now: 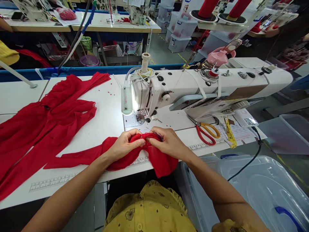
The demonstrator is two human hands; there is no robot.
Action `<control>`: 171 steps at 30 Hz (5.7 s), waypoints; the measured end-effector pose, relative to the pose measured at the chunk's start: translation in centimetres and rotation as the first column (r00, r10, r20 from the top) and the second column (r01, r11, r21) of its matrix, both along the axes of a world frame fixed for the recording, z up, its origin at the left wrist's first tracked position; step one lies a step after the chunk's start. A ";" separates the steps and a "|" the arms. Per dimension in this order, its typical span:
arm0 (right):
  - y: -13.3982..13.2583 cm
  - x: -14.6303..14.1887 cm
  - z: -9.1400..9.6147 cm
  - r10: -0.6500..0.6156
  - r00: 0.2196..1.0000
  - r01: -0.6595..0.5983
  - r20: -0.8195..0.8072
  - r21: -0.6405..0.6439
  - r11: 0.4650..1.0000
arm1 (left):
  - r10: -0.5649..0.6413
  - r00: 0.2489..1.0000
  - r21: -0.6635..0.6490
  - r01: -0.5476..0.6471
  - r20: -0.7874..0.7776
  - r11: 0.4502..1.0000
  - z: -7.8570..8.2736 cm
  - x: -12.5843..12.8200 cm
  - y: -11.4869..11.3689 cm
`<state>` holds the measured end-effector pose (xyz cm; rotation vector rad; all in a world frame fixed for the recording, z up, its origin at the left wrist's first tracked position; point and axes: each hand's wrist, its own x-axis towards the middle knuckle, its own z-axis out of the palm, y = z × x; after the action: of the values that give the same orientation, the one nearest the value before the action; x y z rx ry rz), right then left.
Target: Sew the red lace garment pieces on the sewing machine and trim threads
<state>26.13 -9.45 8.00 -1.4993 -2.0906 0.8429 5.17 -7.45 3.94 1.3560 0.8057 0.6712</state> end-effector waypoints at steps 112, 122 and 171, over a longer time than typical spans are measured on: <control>-2.8 -1.3 -0.9 -0.002 0.999 0.004 -0.051 0.041 0.999 | 0.558 0.819 0.950 0.054 0.133 -0.306 0.9 -1.0 0.0; -2.5 -1.3 -0.3 -0.025 0.995 0.015 0.098 0.095 0.995 | 0.533 0.835 0.953 0.038 0.135 -0.300 0.1 -1.1 0.0; -2.4 -1.6 -6.2 -0.074 0.995 0.050 0.064 0.319 0.946 | 0.523 0.789 -0.647 -0.219 0.322 0.730 1.3 -0.4 -0.8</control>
<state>24.58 -11.89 1.84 -1.4309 -2.0995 0.4060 4.80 -8.21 5.24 0.4069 0.7915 0.9506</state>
